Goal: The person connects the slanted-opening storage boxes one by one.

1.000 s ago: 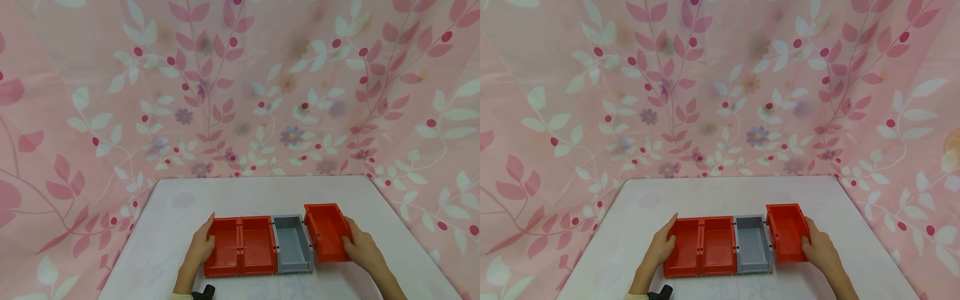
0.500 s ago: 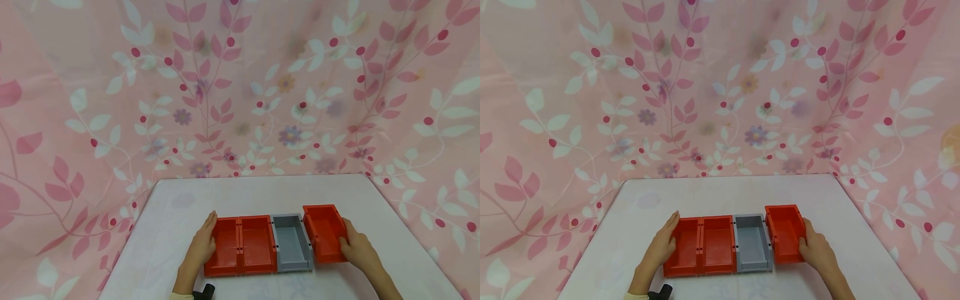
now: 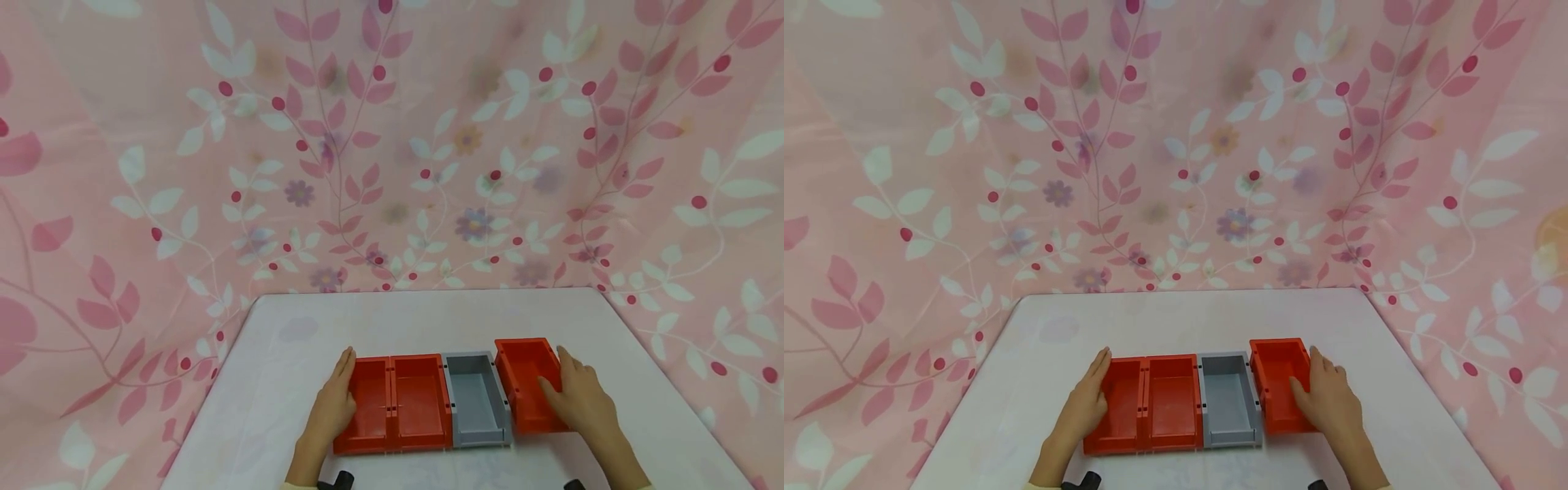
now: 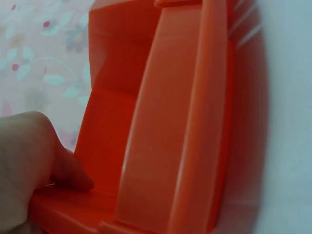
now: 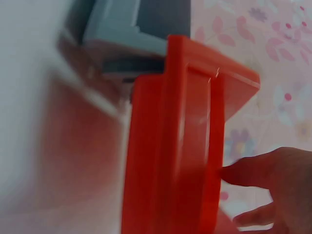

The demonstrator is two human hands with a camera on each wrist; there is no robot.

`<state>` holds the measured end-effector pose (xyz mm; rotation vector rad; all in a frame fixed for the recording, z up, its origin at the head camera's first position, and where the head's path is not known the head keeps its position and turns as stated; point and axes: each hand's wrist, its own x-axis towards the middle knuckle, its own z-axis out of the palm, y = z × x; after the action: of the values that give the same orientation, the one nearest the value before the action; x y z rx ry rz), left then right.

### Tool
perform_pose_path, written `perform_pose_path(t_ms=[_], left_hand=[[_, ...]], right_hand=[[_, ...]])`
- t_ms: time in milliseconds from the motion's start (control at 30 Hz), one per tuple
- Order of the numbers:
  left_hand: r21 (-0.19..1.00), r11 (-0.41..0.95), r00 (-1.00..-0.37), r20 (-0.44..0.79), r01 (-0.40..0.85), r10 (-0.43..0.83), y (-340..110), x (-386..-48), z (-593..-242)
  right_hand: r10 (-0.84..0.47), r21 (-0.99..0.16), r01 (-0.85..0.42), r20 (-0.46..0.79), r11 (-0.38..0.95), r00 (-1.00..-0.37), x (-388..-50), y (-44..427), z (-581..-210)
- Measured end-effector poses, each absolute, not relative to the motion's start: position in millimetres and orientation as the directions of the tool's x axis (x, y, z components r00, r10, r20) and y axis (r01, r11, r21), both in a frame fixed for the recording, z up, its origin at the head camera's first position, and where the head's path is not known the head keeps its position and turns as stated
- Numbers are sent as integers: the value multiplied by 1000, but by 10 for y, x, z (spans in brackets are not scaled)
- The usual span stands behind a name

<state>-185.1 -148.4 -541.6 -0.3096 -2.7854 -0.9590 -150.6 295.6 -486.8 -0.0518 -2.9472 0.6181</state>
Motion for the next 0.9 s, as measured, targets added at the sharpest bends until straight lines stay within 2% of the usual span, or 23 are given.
perform_pose_path(t_ms=[133, 267, 533, 733, 900], left_hand=[[576, 781, -966, 220, 240, 135, -1468, -1841, -5419], [567, 785, -964, 224, 249, 144, -1464, -1838, -5418], [582, 775, -966, 210, 246, 149, -1479, -1842, -5416], [576, 777, -964, 216, 255, 157, -1506, -1848, -5402], [581, 773, -964, 217, 256, 156, -1504, -1842, -5411]], right_hand=[[-36, -403, -163, 305, 900, -952, -1655, 2679, -4778], [-140, -405, -301, 380, 864, -914, -1827, 2418, -4794], [-172, -393, -294, 318, 871, -933, -2023, 2194, -4955], [-185, -357, -274, 263, 893, -947, -2025, 2128, -4976], [-181, -341, -268, 266, 901, -947, -2036, 2109, -5044]])
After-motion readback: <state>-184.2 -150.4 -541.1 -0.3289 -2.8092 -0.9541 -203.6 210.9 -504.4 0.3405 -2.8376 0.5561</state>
